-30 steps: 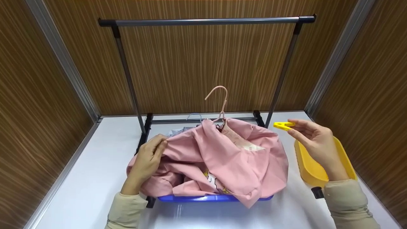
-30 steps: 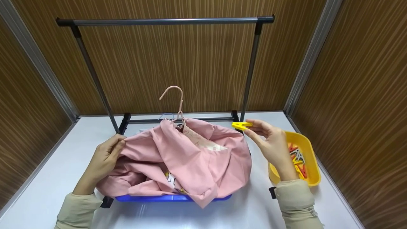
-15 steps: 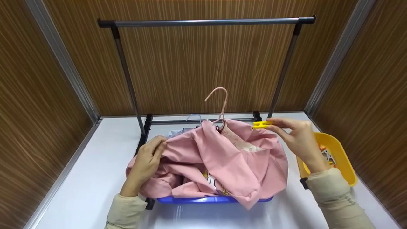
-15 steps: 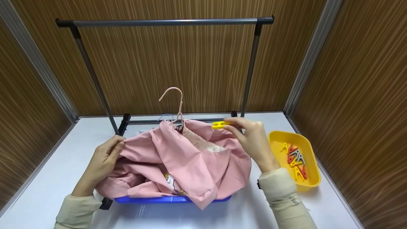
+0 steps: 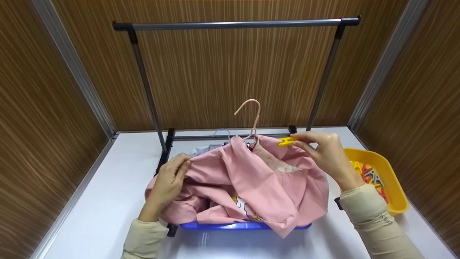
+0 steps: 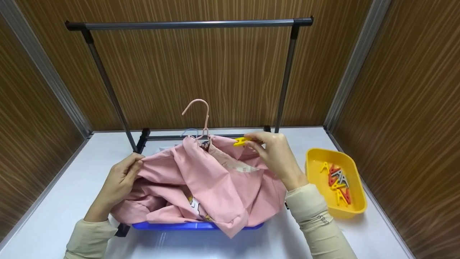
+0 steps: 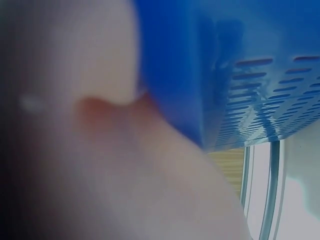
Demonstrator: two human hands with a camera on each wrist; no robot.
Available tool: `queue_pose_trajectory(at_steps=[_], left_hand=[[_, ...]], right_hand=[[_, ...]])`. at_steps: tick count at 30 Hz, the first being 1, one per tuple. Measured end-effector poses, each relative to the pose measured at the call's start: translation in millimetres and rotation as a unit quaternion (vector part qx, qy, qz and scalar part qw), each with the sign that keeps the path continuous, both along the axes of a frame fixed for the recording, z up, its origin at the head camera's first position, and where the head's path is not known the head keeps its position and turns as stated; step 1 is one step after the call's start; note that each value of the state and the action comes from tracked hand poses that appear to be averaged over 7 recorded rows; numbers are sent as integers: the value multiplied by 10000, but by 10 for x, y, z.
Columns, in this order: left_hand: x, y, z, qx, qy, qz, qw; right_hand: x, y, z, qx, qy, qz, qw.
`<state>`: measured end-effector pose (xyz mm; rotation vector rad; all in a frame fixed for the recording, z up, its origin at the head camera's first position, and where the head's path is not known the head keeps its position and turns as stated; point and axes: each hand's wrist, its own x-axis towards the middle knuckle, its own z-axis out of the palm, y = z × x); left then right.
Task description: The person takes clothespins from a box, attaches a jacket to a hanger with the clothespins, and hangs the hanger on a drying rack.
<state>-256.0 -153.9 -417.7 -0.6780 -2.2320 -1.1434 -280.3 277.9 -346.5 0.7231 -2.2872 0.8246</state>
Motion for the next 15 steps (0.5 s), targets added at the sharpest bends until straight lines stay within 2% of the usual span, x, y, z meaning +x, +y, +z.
queue_pose_trajectory(at_steps=[15], left_hand=[[6,22,-9,59,-92,-37,9999]], right_hand=[[-21,-69,0,490,-231,147,9984]])
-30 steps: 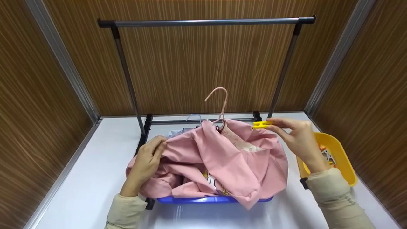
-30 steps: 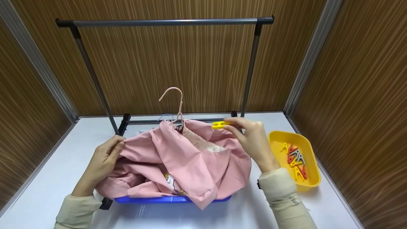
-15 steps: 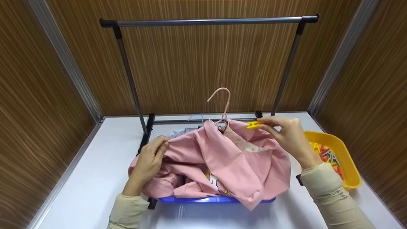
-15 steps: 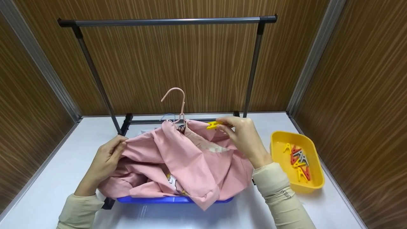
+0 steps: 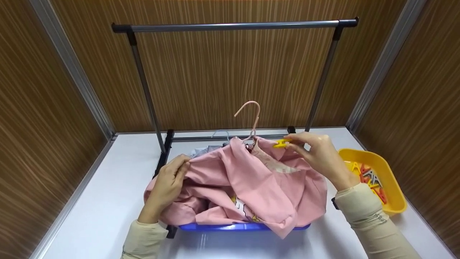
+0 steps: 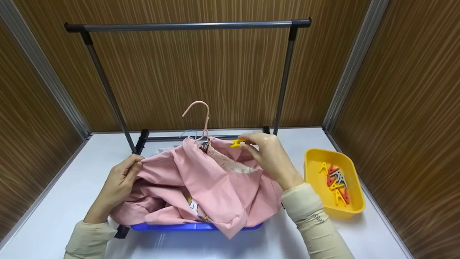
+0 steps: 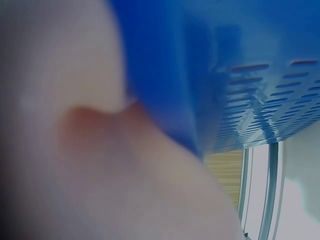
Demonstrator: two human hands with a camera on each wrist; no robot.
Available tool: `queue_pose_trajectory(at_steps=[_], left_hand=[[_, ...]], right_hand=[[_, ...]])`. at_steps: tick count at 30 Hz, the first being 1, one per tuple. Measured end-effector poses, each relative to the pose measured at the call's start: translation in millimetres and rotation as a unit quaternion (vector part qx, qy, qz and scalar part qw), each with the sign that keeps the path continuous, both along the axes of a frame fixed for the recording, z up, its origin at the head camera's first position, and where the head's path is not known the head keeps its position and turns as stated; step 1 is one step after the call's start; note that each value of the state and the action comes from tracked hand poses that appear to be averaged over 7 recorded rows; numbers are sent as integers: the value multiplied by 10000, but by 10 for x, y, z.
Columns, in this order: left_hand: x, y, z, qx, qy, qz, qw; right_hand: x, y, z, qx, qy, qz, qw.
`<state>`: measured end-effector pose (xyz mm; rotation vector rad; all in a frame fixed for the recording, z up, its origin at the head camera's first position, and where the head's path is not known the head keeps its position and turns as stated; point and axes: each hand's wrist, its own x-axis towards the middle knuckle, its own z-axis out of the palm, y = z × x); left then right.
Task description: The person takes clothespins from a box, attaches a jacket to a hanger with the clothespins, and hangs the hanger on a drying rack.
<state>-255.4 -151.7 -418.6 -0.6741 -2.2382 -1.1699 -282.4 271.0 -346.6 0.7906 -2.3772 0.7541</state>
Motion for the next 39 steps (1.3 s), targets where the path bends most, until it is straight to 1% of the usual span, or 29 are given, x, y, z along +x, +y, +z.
queue_pose_trajectory(at_steps=[4,9,14,19,27,32,39], left_hand=[[-8,-5,-18,-18,127,-1,9999],[-16,-14,-9,-40,142,5,9999],[-23,-13,12,-48,168,24,9998],[-25,-6,0,-20,160,8,9999],[-2,-2,-3,-33,78,31,10000],[-4,-2,-2,-44,97,48,9999],[-17,-3,-16,104,88,-28,9999]], right_hand=[[-11,-17,-15,99,93,23,9999],[-41,-25,-38,130,237,-7,9996],[-57,-18,-33,-69,170,4,9998],[-59,11,-42,-269,5,-20,9996],[-79,55,-52,-663,-106,-348,9971],[-84,54,-51,-746,-17,-465,9961],[-85,66,-54,-720,16,-398,9966]])
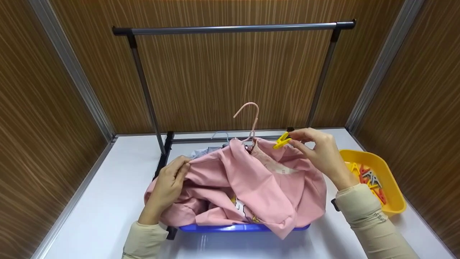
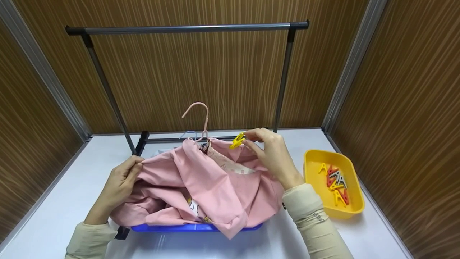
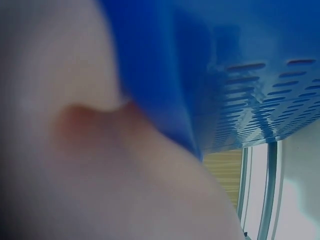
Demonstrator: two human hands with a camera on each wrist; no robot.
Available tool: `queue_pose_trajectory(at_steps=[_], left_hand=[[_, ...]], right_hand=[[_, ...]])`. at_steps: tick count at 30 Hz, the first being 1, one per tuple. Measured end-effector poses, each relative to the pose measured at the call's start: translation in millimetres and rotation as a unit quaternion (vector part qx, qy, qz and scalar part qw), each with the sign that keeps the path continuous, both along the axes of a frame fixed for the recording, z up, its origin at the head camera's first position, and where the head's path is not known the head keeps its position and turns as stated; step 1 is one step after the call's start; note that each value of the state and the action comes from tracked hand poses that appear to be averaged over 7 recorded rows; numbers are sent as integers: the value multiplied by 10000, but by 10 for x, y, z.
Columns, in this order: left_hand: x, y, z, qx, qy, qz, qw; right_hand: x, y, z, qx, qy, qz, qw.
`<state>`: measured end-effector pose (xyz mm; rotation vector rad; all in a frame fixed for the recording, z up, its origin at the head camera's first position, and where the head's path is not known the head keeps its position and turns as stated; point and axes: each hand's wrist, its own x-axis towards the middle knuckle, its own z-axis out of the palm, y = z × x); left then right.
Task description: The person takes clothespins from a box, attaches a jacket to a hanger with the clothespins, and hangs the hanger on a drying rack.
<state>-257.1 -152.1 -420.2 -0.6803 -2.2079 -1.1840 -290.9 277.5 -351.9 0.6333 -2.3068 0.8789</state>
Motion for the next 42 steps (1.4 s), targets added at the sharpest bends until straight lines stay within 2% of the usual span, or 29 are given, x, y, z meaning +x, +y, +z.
queue_pose_trajectory(at_steps=[8,17,24,37,42], left_hand=[[3,-2,-9,-27,37,-11,10000],[-1,-4,-8,-43,4,8,10000],[1,-2,-6,-16,-11,-11,10000],[0,-5,-3,-54,41,-5,10000],[-3,-5,-3,-49,28,-24,10000]], right_hand=[[24,60,-6,186,-315,186,9992],[20,142,-8,290,-390,195,9986],[15,219,-17,502,-647,86,9966],[3,336,-14,494,-1075,-122,9929],[-16,411,-24,572,-1048,-263,9925]])
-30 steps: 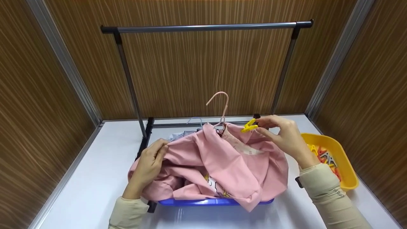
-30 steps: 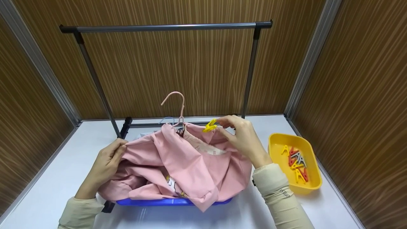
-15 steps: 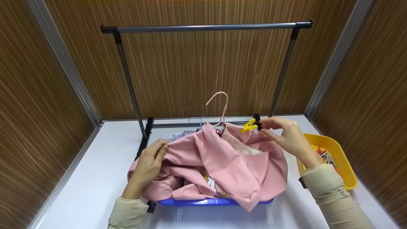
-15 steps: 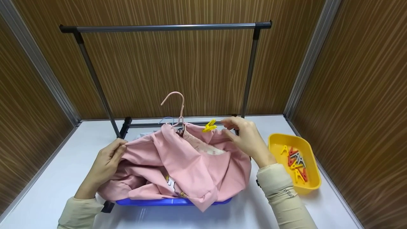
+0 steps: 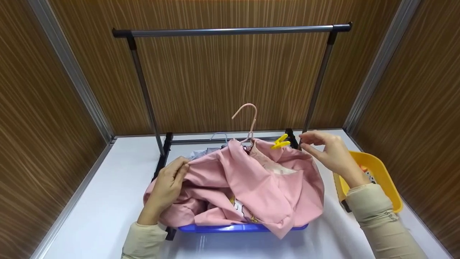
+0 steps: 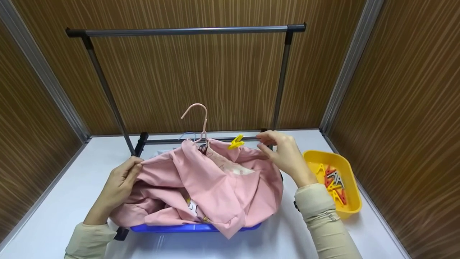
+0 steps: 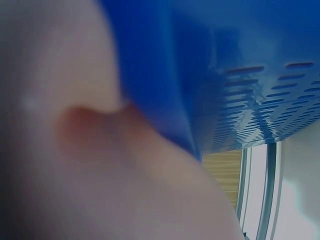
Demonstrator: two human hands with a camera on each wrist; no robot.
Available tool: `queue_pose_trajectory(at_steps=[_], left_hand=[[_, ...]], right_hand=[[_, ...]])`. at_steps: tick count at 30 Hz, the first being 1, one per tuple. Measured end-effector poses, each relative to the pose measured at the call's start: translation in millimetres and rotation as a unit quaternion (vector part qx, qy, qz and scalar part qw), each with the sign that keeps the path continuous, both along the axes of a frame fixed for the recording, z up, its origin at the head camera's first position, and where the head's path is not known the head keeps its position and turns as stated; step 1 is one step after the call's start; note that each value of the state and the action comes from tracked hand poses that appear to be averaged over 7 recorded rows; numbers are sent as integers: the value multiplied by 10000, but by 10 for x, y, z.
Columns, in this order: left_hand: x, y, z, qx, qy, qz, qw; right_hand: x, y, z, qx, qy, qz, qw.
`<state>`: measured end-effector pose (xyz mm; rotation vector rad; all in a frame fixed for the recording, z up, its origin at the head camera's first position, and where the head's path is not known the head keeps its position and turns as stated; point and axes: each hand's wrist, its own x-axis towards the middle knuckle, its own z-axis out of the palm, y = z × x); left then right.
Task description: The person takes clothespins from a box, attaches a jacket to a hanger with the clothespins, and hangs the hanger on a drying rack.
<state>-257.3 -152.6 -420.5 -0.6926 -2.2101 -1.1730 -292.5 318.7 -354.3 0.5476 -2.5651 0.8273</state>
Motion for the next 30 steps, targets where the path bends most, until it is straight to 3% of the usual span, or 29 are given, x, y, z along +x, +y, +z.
queue_pose_trajectory(at_steps=[17,30], left_hand=[[4,3,-2,-13,-38,44,10000],[2,3,-9,27,-32,16,10000]], right_hand=[[-30,274,-48,-80,-498,-418,9979],[-80,494,-157,-303,-556,-497,9968]])
